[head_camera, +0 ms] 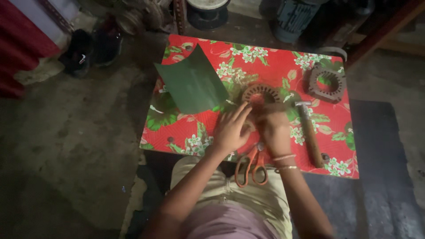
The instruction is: The person inserts insulation material into the slots of a motor stator by hand and cuts a strip of insulation material using scissors.
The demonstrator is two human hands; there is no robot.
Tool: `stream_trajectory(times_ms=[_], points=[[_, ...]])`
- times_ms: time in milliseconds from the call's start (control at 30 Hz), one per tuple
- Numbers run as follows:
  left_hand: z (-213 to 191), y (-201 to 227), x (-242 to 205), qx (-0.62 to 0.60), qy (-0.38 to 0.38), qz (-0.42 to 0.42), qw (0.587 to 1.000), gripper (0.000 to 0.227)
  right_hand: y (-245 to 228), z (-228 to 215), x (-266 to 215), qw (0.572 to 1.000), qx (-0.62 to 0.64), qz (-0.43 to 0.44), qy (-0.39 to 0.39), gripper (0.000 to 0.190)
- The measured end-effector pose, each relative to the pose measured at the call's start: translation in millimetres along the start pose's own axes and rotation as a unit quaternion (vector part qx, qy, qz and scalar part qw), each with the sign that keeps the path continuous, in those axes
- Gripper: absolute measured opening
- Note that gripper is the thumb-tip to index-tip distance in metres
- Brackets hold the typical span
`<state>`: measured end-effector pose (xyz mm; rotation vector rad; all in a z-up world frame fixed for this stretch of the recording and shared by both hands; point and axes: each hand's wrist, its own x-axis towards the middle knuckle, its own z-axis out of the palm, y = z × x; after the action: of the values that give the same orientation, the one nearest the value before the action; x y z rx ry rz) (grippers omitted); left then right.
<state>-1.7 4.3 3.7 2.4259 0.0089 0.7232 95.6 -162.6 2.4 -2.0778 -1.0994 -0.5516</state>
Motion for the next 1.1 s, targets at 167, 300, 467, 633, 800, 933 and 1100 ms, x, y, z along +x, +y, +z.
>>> stream_trajectory(times_ms=[167, 300, 467, 633, 800, 933, 1100], points=[[-1, 3, 1, 0.002, 0.009, -0.002, 1.0, 0.065, 5, -1, 2, 0.999, -0.036, -0.01, -0.03, 0.017], [-2, 2, 0, 0.002, -0.01, -0.016, 1.0, 0.066, 7, -1, 0, 0.999, -0.034, 0.032, 0.027, 0.015], [-2, 2, 1, 0.01, 0.0, -0.001, 1.0, 0.068, -4, -3, 1, 0.999, -0.026, 0.0, -0.024, 0.018], [-2, 4, 0, 0.008, -0.005, -0.012, 1.0, 0.066, 0, -8, 12, 0.998, -0.009, 0.047, 0.045, 0.018], [-4, 5, -1, 0.0, -0.005, -0.018, 1.0, 0.067, -3, -9, 15, 0.999, 0.015, -0.022, -0.024, 0.019], [-3, 5, -2, 0.0, 0.011, -0.007, 1.0, 0.066, -3, -15, 23, 0.999, -0.001, -0.035, 0.036, 0.02], [-4, 5, 0, 0.008, 0.009, -0.005, 1.0, 0.068, -12, -17, 20, 0.998, 0.027, -0.051, -0.005, 0.022]])
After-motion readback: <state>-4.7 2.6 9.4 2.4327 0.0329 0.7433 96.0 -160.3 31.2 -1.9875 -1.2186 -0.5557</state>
